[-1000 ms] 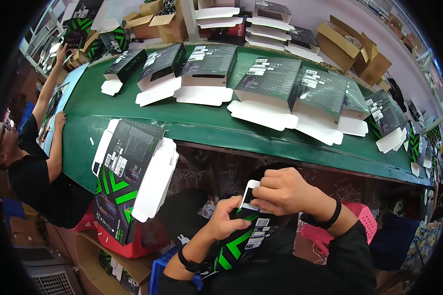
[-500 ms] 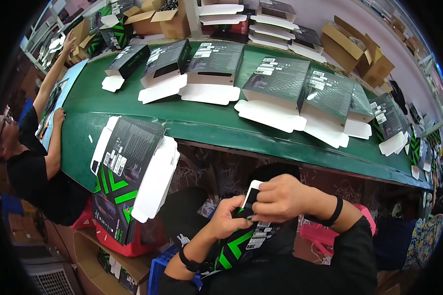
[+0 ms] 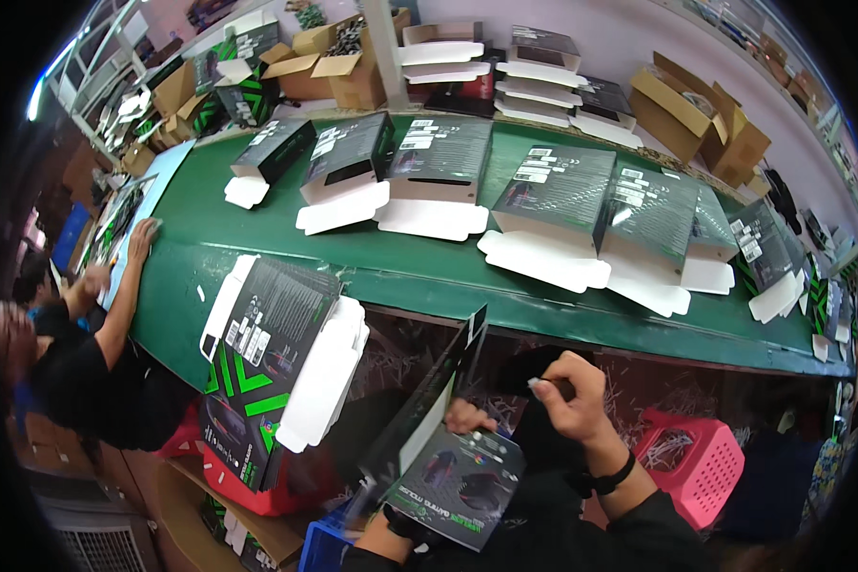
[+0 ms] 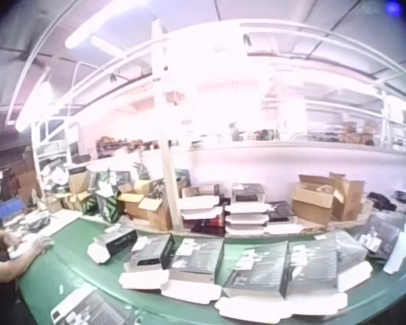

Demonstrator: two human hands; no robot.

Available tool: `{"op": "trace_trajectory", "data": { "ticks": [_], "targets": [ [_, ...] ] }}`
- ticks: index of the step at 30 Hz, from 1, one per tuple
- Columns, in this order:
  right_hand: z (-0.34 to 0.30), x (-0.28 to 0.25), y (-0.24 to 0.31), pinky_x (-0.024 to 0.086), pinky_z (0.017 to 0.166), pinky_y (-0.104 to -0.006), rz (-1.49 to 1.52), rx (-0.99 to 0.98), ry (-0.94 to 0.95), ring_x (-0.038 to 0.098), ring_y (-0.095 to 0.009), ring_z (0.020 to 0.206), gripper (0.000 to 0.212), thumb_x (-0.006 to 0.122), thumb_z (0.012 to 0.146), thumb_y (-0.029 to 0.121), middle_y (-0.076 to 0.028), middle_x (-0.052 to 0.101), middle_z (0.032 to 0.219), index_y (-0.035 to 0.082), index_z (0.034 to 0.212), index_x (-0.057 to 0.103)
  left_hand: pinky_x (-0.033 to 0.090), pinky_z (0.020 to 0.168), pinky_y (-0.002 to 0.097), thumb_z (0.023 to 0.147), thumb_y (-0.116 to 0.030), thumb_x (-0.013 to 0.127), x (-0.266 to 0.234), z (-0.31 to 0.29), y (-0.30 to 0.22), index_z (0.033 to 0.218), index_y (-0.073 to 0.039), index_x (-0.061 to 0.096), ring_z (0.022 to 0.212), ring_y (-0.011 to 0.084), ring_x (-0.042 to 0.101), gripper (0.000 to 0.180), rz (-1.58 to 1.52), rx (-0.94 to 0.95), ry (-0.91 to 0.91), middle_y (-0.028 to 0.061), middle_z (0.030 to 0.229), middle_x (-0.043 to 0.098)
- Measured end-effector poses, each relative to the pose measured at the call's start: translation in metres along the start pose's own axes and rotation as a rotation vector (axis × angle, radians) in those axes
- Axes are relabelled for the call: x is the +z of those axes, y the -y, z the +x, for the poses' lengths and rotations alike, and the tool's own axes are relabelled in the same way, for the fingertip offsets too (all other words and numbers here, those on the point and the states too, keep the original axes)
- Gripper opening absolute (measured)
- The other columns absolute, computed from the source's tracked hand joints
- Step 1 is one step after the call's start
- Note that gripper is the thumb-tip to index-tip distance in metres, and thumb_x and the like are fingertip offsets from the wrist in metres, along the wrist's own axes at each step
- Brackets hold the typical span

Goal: Assembling and folding cardboard packaging for computer mice on a factory assembly line.

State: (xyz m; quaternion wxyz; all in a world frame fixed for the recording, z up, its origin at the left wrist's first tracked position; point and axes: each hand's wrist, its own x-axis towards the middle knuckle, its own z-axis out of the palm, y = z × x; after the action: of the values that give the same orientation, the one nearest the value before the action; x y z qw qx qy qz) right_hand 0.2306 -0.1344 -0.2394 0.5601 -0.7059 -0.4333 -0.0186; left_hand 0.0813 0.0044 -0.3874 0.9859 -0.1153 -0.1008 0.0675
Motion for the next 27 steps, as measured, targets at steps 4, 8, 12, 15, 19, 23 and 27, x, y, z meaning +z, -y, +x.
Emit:
{"op": "trace_trajectory", "data": {
  "ticks": [4, 8, 12, 15, 19, 23, 27],
  "targets": [
    [0.024, 0.023, 0.005, 0.04, 0.052, -0.0344, -0.053, -0.135, -0.121, 0.05, -0.024, 0.055, 0.017, 0.079, 0.081, 0.006, -0.007, 0.055, 0.066, 0.005, 0.082, 0.062, 0.034, 0.094, 0.0306, 0.091, -0.018, 0.054, 0.029, -0.003, 0.039, 0.076, -0.018, 0.043, 0.074, 0.0103, 0.045, 0.019, -0.273, -0.133, -0.167, -0.0047, 0.067, 0.041],
    [0.046, 0.031, 0.002, 0.036, 0.049, -0.0309, -0.105, -0.247, -0.228, 0.047, -0.018, 0.054, 0.019, 0.079, 0.085, 0.01, -0.006, 0.054, 0.068, 0.005, 0.085, 0.061, 0.035, 0.093, 0.0311, 0.095, -0.017, 0.049, 0.051, -0.004, 0.049, 0.076, -0.017, 0.044, 0.072, 0.0105, 0.045, 0.019, -0.21, -0.163, -0.32, -0.0048, 0.067, 0.042],
    [0.06, 0.035, 0.005, 0.037, 0.049, -0.0322, -0.14, -0.312, -0.241, 0.048, -0.02, 0.054, 0.021, 0.081, 0.084, 0.012, -0.005, 0.056, 0.068, 0.005, 0.084, 0.06, 0.035, 0.094, 0.0311, 0.094, -0.016, 0.05, 0.046, -0.01, 0.045, 0.076, -0.017, 0.043, 0.072, 0.0108, 0.045, 0.02, -0.246, -0.164, -0.261, -0.0054, 0.067, 0.042],
    [0.064, 0.03, 0.007, 0.037, 0.049, -0.0326, -0.185, -0.391, -0.162, 0.048, -0.021, 0.054, 0.024, 0.082, 0.083, 0.015, -0.004, 0.054, 0.065, 0.006, 0.084, 0.06, 0.035, 0.095, 0.0311, 0.095, -0.016, 0.049, 0.055, -0.01, 0.047, 0.075, -0.017, 0.042, 0.072, 0.0109, 0.044, 0.021, -0.241, -0.164, -0.309, -0.0046, 0.067, 0.041],
    [0.069, 0.025, 0.005, 0.04, 0.048, -0.0333, -0.202, -0.479, -0.12, 0.05, -0.022, 0.054, 0.031, 0.087, 0.078, 0.023, -0.003, 0.052, 0.064, 0.008, 0.08, 0.06, 0.035, 0.094, 0.0301, 0.097, -0.016, 0.046, 0.076, -0.009, 0.045, 0.075, -0.016, 0.04, 0.072, 0.0112, 0.041, 0.023, -0.228, -0.218, -0.384, -0.0031, 0.068, 0.037],
    [0.073, 0.018, 0.003, 0.037, 0.046, -0.0318, -0.323, -0.617, 0.0, 0.048, -0.019, 0.053, 0.036, 0.088, 0.075, 0.029, -0.001, 0.048, 0.062, 0.01, 0.076, 0.058, 0.034, 0.093, 0.0286, 0.097, -0.016, 0.047, 0.088, -0.01, 0.045, 0.075, -0.016, 0.038, 0.071, 0.0113, 0.038, 0.024, -0.276, -0.276, -0.489, -0.0031, 0.069, 0.035],
    [0.068, 0.023, 0.006, 0.034, 0.043, -0.0286, -0.42, -0.869, 0.07, 0.046, -0.015, 0.05, 0.042, 0.088, 0.075, 0.034, 0.001, 0.05, 0.063, 0.012, 0.071, 0.052, 0.033, 0.091, 0.028, 0.097, -0.015, 0.047, 0.079, -0.009, 0.044, 0.074, -0.016, 0.037, 0.071, 0.0106, 0.038, 0.025, -0.331, -0.25, -0.457, -0.0037, 0.068, 0.035]
  ]
}}
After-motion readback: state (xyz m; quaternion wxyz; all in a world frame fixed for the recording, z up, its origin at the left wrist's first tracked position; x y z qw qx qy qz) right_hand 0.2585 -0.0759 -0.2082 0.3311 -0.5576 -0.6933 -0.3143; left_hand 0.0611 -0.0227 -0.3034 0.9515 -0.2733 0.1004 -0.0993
